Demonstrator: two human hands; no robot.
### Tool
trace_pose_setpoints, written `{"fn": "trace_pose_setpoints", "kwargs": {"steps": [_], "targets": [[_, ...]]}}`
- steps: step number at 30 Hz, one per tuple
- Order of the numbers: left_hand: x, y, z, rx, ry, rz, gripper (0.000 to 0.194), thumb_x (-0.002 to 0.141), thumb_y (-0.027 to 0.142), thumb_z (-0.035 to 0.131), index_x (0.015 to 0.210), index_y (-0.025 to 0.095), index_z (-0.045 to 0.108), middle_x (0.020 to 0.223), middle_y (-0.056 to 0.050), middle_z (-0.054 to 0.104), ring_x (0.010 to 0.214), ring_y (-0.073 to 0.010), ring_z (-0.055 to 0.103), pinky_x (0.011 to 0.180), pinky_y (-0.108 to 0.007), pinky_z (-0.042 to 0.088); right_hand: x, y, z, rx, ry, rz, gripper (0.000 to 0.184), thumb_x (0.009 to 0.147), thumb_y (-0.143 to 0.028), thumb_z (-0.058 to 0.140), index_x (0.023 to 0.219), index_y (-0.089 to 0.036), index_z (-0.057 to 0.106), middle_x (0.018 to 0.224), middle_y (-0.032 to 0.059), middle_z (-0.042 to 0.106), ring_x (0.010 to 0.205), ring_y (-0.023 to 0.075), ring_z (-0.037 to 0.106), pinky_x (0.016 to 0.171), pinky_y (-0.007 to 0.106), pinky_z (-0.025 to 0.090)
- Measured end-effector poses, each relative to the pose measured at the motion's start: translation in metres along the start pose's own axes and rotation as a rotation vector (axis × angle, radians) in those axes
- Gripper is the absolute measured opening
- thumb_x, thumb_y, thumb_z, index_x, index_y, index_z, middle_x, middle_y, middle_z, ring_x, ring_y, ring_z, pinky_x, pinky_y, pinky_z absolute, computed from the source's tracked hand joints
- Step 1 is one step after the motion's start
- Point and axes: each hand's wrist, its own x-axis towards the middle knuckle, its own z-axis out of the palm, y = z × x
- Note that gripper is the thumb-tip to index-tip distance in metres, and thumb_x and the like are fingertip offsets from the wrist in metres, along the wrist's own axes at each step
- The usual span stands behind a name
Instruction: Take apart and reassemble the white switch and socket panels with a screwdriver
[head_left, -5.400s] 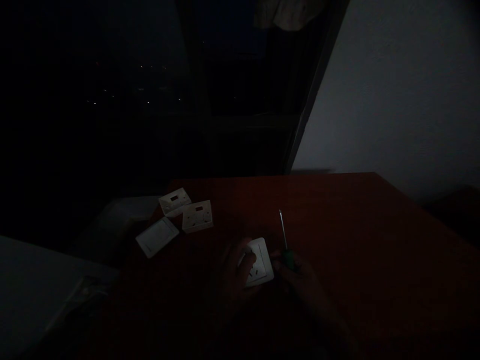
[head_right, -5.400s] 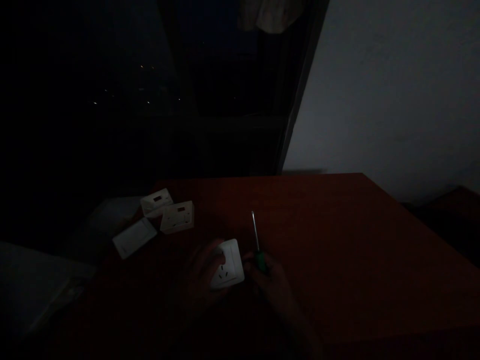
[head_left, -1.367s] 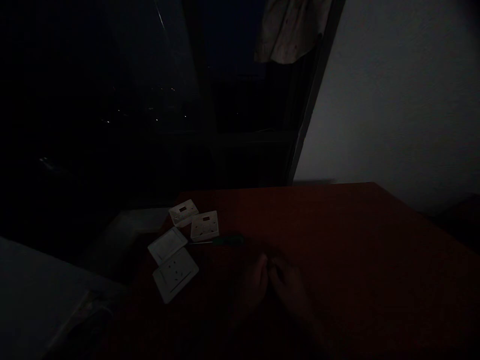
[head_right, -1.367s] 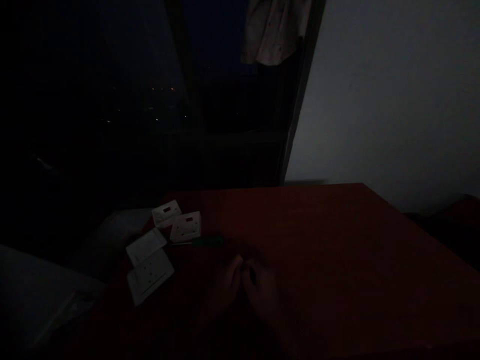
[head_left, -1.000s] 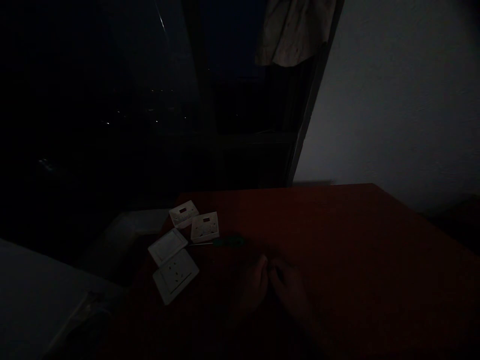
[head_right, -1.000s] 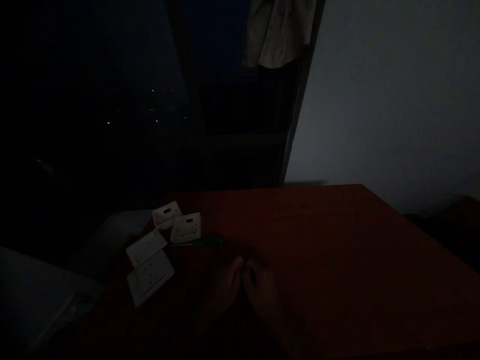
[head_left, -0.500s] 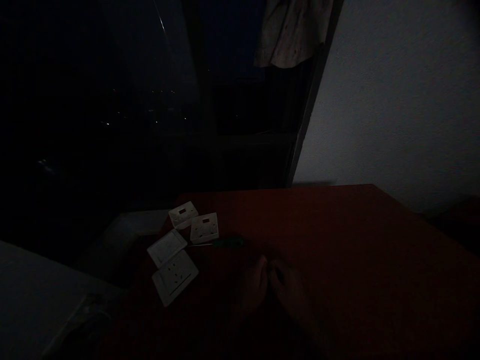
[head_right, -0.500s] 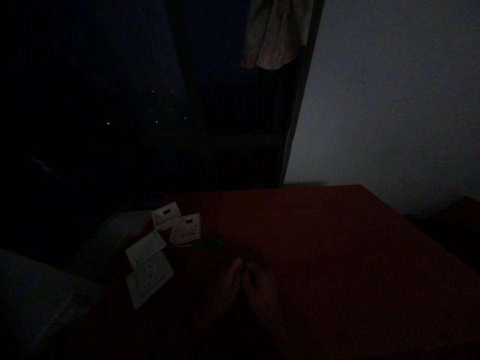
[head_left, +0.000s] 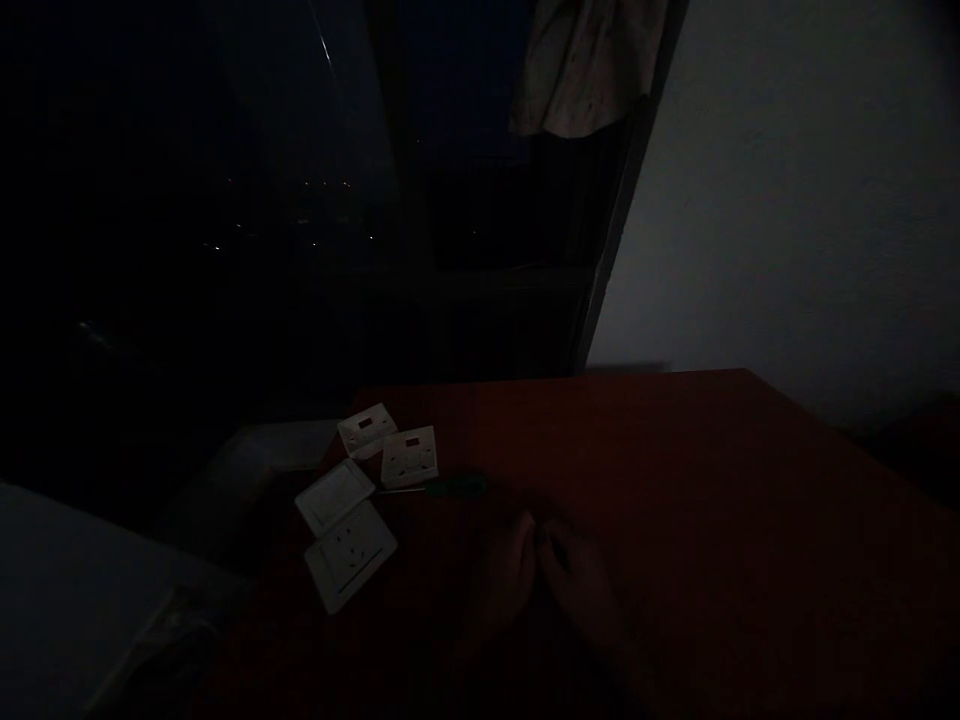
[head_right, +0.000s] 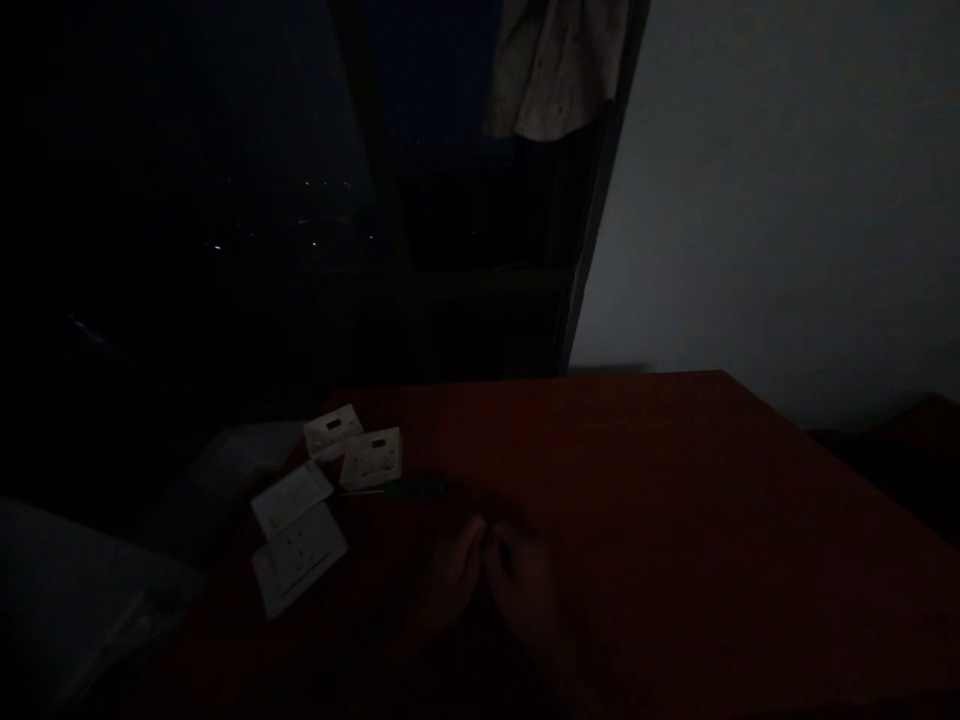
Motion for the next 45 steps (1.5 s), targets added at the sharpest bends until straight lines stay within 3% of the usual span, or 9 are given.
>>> {"fn": "trace_pose_setpoints", "kwargs": {"steps": [19,26,45], "targets": [[-0.0004,0.0030,-0.0032,-0.044,-0.058,-0.044,0.029,0.098,0.023,0.032,0.091,0.023,0.061,0.084,-0.003,0.066,0.077,-0.0156,0.063,0.071,-0.026,0.047,0.0005,0.0024,0.0024,0.004,0.016,0.001,0.027,0.087,-0.029,0.039,0.067,-0.020,0.055,0.067,0.0013,0.064,0.059,0.0138,0.057,0.057,0.024,0.037],[-0.0012,0.0008,-0.0006,-0.042,-0.088,-0.046,0.020,0.094,0.033,0.053,0.104,0.017,0.061,0.100,-0.005,0.064,0.081,-0.0148,0.063,0.074,-0.033,0.054,-0.0001,0.0022,0.0015,0.002,0.012,-0.002,0.028,0.088,-0.031,0.038,0.069,-0.021,0.056,0.068,0.0021,0.065,0.061,0.0146,0.058,0.058,0.024,0.038],[-0.0025,0.0054,-0.0064,-0.032,-0.092,-0.062,0.020,0.095,0.033,0.051,0.101,0.017,0.061,0.098,-0.004,0.064,0.081,-0.0148,0.062,0.074,-0.033,0.052,-0.0002,-0.0008,-0.0009,0.019,0.007,-0.009,0.027,0.088,-0.028,0.038,0.070,-0.020,0.057,0.069,0.0019,0.065,0.063,0.0145,0.059,0.059,0.024,0.039]]}}
